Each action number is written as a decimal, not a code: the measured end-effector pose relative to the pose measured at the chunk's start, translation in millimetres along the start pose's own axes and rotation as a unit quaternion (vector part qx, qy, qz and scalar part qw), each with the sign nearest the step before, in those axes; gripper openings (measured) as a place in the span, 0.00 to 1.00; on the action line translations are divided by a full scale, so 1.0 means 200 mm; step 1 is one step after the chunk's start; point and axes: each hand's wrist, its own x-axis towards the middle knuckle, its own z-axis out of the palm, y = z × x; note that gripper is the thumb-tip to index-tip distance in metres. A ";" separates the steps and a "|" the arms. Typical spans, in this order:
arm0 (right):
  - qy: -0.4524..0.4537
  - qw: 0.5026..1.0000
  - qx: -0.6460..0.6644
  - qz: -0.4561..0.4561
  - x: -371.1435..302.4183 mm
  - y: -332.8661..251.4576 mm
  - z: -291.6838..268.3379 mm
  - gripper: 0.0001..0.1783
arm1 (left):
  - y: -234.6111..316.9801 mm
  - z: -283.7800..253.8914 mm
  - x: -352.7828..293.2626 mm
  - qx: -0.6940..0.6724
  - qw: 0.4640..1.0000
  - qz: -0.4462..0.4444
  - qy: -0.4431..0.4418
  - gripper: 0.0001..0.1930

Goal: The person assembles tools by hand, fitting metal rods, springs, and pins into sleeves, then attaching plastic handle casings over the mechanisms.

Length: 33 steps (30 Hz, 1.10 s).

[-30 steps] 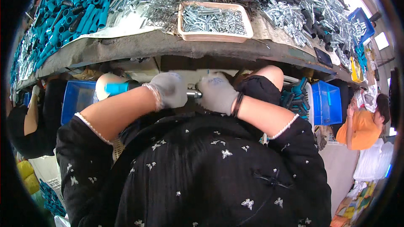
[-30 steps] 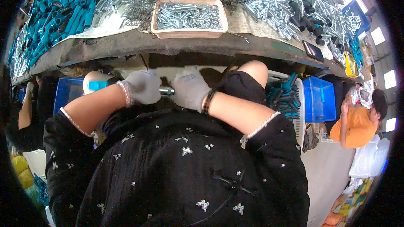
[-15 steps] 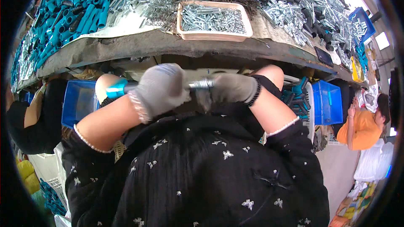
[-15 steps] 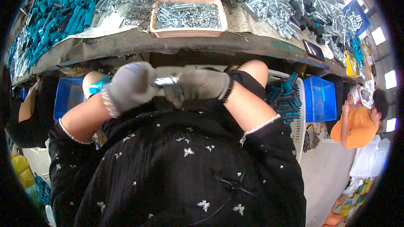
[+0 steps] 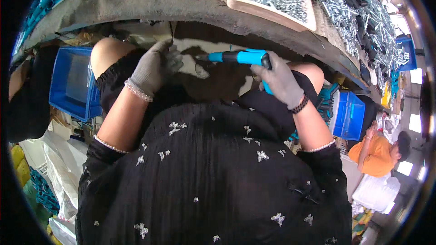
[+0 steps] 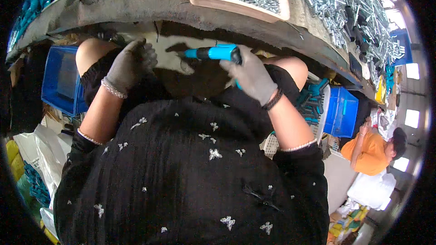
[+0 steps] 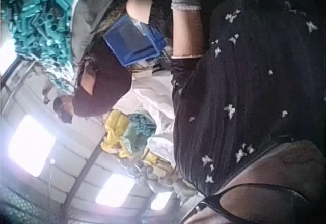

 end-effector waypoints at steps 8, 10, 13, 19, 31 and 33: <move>-0.008 0.978 0.062 0.200 0.32 0.21 -0.06 0.25 | -0.03 0.10 0.01 0.106 0.958 0.183 0.192 0.23; 0.007 0.970 0.095 0.222 0.36 0.22 -0.04 0.21 | -0.02 0.12 0.01 0.104 0.955 0.188 0.203 0.22; -0.006 0.978 0.019 0.209 0.44 0.30 -0.06 0.16 | -0.01 0.12 0.00 0.109 0.955 0.195 0.196 0.22; -0.055 0.979 -0.192 0.037 0.59 0.46 -0.06 0.13 | 0.00 0.13 0.04 0.118 0.956 0.182 0.196 0.20; -0.190 0.862 -0.465 0.070 0.54 0.14 0.23 0.24 | -0.02 0.25 0.04 0.239 0.944 0.140 0.179 0.17; -0.174 0.881 -0.435 0.066 0.51 0.09 0.24 0.19 | -0.05 0.32 0.04 0.286 0.929 0.142 0.187 0.16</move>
